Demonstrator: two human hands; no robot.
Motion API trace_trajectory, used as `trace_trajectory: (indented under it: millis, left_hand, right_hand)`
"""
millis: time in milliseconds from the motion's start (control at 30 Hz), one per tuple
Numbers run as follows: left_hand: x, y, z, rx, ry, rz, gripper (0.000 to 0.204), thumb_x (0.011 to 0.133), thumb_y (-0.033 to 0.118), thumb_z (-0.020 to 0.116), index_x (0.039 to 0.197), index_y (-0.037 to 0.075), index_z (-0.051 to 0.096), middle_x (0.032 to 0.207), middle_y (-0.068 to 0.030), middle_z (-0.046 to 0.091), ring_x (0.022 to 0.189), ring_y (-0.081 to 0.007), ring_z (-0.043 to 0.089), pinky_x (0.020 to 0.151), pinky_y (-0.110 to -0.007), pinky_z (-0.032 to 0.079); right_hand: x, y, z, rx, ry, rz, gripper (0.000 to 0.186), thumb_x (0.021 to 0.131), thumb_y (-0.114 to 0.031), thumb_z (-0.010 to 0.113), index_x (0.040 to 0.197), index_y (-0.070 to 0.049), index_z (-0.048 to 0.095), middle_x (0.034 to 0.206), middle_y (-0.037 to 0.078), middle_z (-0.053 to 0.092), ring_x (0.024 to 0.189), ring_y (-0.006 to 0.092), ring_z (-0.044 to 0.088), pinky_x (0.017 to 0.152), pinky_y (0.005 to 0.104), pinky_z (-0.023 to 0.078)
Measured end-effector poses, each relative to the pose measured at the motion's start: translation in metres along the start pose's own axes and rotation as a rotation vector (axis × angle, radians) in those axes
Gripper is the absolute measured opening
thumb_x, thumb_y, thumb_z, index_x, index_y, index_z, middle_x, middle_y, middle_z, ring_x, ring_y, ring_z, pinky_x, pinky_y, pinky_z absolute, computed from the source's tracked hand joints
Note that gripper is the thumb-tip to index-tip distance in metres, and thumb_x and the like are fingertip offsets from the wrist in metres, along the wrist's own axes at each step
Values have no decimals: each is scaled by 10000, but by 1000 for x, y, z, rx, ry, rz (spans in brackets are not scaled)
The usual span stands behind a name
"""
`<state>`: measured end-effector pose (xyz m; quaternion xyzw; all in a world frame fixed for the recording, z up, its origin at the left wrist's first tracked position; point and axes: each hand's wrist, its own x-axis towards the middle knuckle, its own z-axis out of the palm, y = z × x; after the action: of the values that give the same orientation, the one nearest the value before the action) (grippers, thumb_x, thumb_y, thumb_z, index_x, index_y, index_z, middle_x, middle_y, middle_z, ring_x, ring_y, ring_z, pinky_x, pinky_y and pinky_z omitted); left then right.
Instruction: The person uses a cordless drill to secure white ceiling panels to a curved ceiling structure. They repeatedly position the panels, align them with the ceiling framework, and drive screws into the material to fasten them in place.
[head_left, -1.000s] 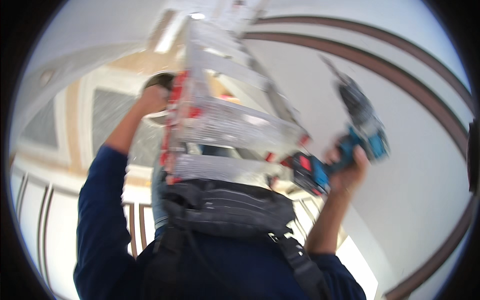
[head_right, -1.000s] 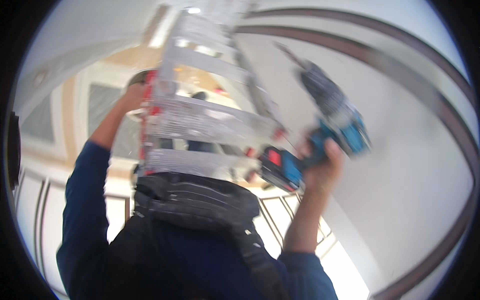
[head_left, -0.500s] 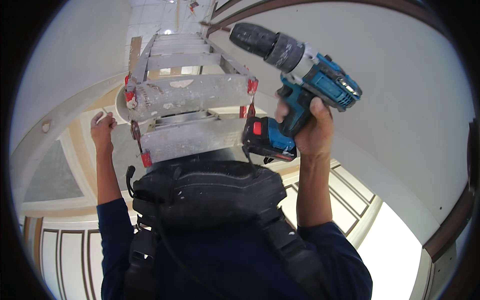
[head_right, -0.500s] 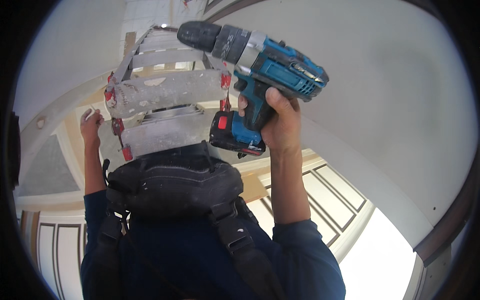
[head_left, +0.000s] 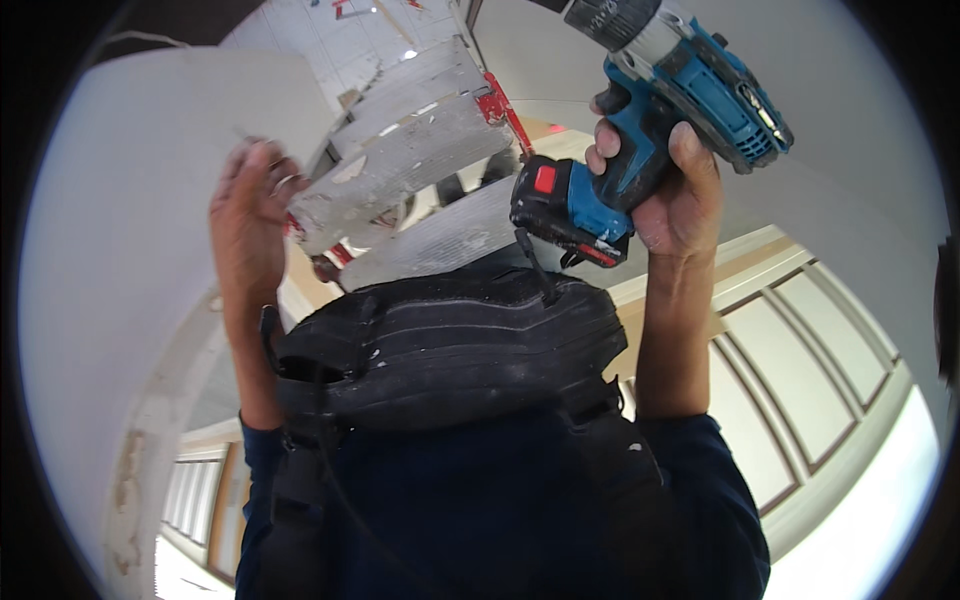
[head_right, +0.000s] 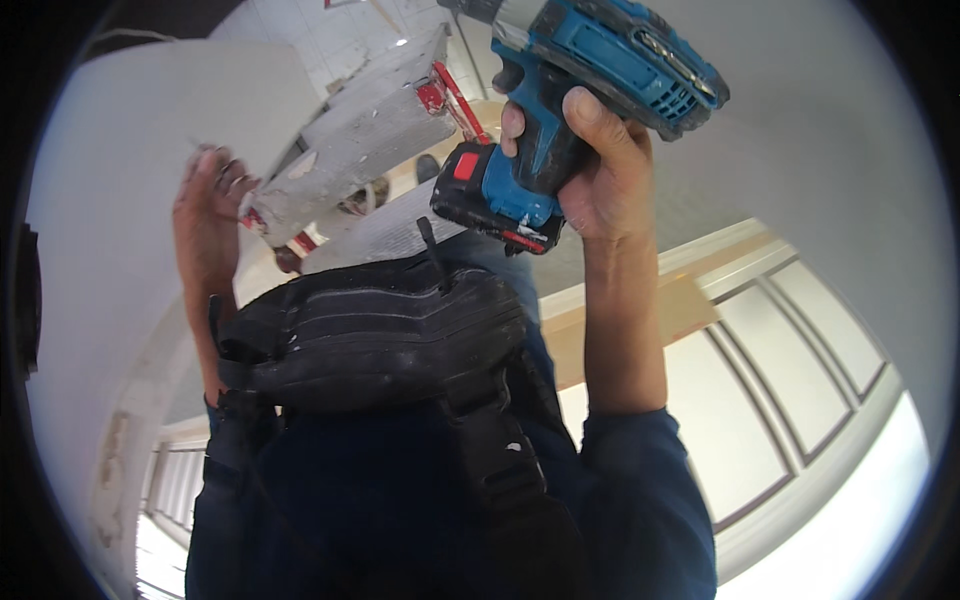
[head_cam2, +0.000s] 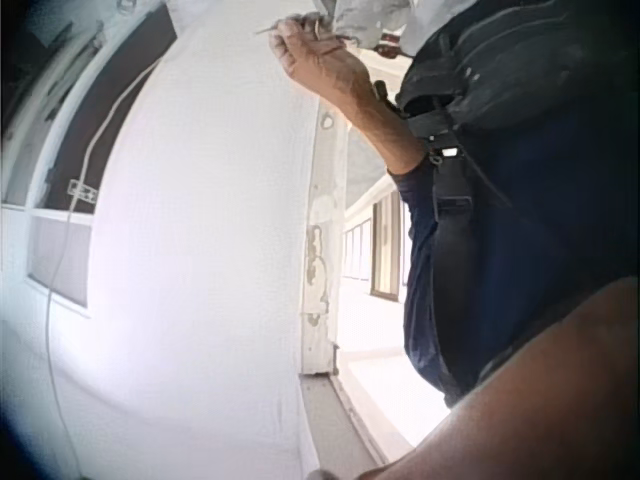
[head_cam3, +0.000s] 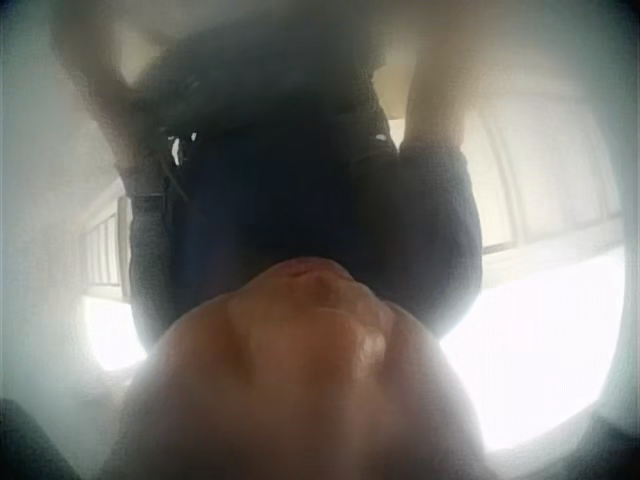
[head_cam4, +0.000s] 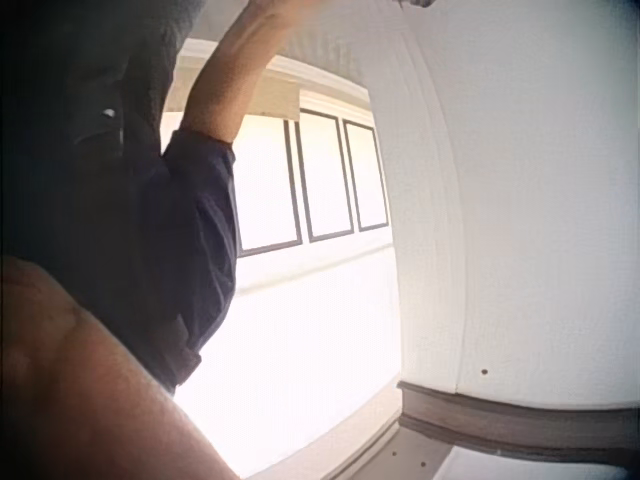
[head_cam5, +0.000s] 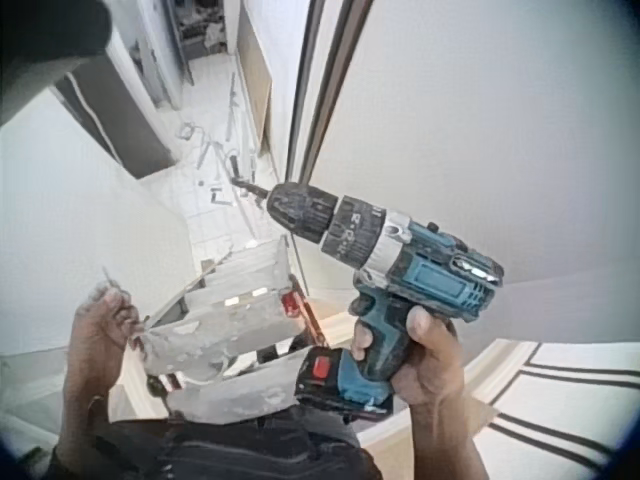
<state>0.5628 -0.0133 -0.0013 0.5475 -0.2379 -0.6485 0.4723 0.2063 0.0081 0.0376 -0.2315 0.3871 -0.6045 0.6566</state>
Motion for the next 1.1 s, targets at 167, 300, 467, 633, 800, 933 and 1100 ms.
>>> trace_trajectory:
  millis: [167,300,467,633,800,933,1100]
  left_hand:
    - [17,16,88,47,-338,-94,230,947,183,607,1134,52,576,1145,-118,632,1050,-232,608,880,-375,510]
    - [15,31,154,114,-652,23,245,970,267,564,1148,99,559,1363,-229,499,1303,-364,450,1103,-487,357]
    - [32,41,182,-119,-914,44,221,992,311,519,1140,152,558,1389,-201,454,1360,-384,363,1161,-543,258]
    - [18,66,202,-138,-810,147,216,992,294,523,1148,146,544,1354,-160,475,1322,-343,406,1158,-529,267]
    - [-9,94,214,-183,-776,207,205,928,236,640,1058,101,557,1203,-111,583,1173,-296,535,1042,-482,408]
    - [-32,136,222,-225,-899,235,189,936,252,642,1061,124,580,1304,-132,550,1229,-301,510,1050,-497,408]
    - [-23,171,211,-415,-665,315,137,954,212,624,1055,125,593,1092,-62,589,1105,-241,554,1031,-456,440]
  right_hand:
    - [0,4,-3,102,77,-64,338,876,-183,682,1121,41,619,945,179,676,715,223,644,623,347,549]
    - [-1,4,2,212,93,-87,337,886,-224,695,1098,29,628,917,137,681,730,184,652,636,314,563]
    - [0,1,15,254,-3,-72,356,857,-232,734,1081,23,626,926,105,676,730,165,646,606,290,550]
    - [4,-1,42,258,-1,-4,379,891,-227,693,1151,29,594,1016,143,667,745,176,633,608,318,559]
    - [-2,-26,62,281,-224,12,435,842,-203,734,1199,0,590,980,124,678,701,158,627,596,286,517]
    - [3,-44,70,219,-314,-92,487,829,-154,715,1252,18,546,881,103,634,688,169,593,645,285,498]
    - [-11,-47,84,165,-387,-323,457,837,-153,694,1224,32,537,853,82,584,713,152,575,671,311,490]
